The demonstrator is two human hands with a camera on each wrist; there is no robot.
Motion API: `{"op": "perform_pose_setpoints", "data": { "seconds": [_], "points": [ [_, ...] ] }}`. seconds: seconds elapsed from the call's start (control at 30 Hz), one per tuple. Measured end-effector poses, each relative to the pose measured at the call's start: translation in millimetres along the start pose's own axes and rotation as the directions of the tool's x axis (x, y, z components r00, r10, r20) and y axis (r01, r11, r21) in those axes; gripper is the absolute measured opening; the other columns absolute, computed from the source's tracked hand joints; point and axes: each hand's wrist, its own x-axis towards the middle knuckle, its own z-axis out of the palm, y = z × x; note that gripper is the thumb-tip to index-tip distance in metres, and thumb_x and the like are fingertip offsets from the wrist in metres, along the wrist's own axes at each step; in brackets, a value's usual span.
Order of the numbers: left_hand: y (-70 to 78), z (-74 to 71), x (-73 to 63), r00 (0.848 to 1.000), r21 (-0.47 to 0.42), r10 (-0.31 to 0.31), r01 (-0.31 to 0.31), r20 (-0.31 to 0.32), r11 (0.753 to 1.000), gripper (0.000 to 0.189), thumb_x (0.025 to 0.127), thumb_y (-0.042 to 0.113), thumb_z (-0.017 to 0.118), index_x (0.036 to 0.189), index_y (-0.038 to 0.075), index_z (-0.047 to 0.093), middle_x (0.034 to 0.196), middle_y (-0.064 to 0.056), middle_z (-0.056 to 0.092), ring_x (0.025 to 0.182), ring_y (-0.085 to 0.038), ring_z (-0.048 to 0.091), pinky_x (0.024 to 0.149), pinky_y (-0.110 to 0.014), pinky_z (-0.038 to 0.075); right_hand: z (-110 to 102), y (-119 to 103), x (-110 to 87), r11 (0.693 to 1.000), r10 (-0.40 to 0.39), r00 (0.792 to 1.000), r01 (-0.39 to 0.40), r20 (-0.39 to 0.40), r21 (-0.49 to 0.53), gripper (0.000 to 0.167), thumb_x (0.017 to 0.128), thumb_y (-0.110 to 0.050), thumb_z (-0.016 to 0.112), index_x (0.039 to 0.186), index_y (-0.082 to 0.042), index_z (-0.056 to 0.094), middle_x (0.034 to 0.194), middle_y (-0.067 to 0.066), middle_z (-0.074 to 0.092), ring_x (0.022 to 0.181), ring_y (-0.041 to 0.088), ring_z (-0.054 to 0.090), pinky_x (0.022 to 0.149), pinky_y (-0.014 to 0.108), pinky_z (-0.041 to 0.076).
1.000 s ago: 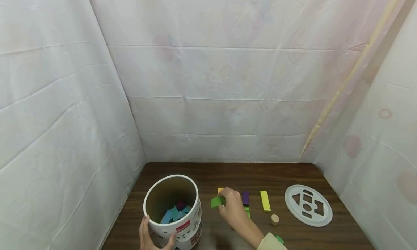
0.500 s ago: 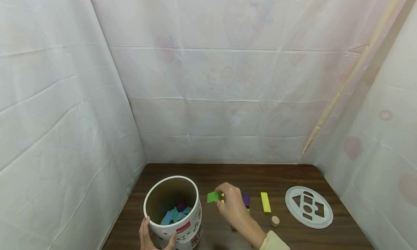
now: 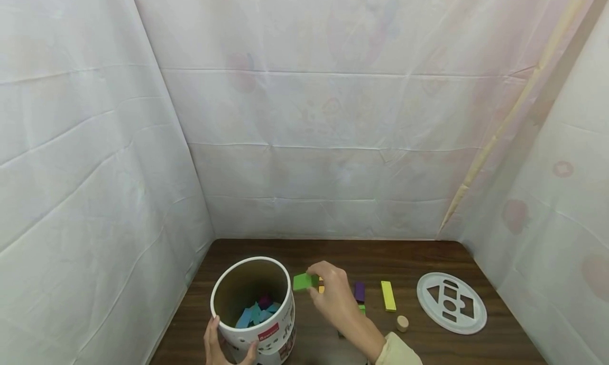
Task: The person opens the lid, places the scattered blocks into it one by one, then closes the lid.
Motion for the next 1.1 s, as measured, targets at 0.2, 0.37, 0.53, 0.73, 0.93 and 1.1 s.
{"op": "perform_pose_setpoints", "data": {
  "seconds": [0.2,0.37,0.53,0.73,0.93,1.1],
  "points": [
    [1.3,-0.2,0.7,1.000,-0.003,-0.003,0.003,-0.012,1.000,0.117,0.047,0.011,0.094,0.146,0.015,0.031,0.136,-0.028,0.034,0.106,-0.047,0.047,0.073,-0.065,0.048,4.5,-7.6,6.2,0.998,-0.039,0.999,0.040,-0.016,0.048,0.031,0.063,0.017,0.074,0.090,0.004,0.067,0.091,0.011,0.067,0.077,0.020,0.064,0.063,0.020,0.053],
    [4.3,-1.2,0.5,1.000,0.012,-0.012,0.013,-0.005,1.000,0.115,0.049,0.012,0.093,0.146,0.017,0.030,0.136,-0.028,0.034,0.106,-0.048,0.046,0.073,-0.065,0.048,10.5,-13.2,10.5,0.997,-0.044,0.999,0.044,0.007,0.060,0.029,0.064,0.017,0.073,0.089,0.003,0.067,0.089,0.010,0.066,0.076,0.018,0.063,0.062,0.019,0.053],
    [5.6,-1.8,0.5,1.000,0.022,-0.011,0.011,-0.002,1.000,0.116,0.050,0.013,0.093,0.146,0.017,0.029,0.136,-0.028,0.034,0.106,-0.048,0.047,0.074,-0.063,0.049,16.4,-17.7,14.3,0.997,-0.030,0.999,0.027,0.045,0.069,0.023,0.068,0.014,0.072,0.086,0.000,0.067,0.086,0.008,0.066,0.076,0.015,0.061,0.065,0.021,0.053],
    [6.2,-1.8,0.2,1.000,0.019,-0.018,0.018,0.009,1.000,0.116,0.051,0.012,0.093,0.147,0.020,0.027,0.136,-0.028,0.033,0.107,-0.048,0.046,0.074,-0.063,0.049,22.3,-20.5,15.5,0.994,0.011,0.993,-0.023,0.114,0.105,0.024,0.069,0.016,0.069,0.088,0.001,0.066,0.088,0.008,0.065,0.078,0.015,0.060,0.063,0.019,0.052],
    [6.4,-1.5,0.0,1.000,0.028,-0.025,0.025,0.013,0.999,0.115,0.052,0.013,0.092,0.146,0.020,0.027,0.136,-0.028,0.033,0.107,-0.048,0.046,0.074,-0.063,0.049,26.9,-20.8,14.6,0.993,0.055,0.981,-0.074,0.186,0.092,0.025,0.071,0.014,0.071,0.093,0.002,0.067,0.094,0.009,0.065,0.076,0.014,0.060,0.062,0.017,0.052],
    [7.1,-2.4,1.3,0.999,0.032,-0.028,0.028,0.015,0.999,0.116,0.050,0.013,0.093,0.146,0.019,0.027,0.136,-0.029,0.033,0.107,-0.048,0.046,0.075,-0.063,0.049,29.3,-22.1,14.0,0.995,0.059,0.978,-0.074,0.202,0.070,0.025,0.072,0.014,0.070,0.093,0.001,0.068,0.096,0.008,0.065,0.074,0.012,0.059,0.060,0.016,0.051]
  ]
}}
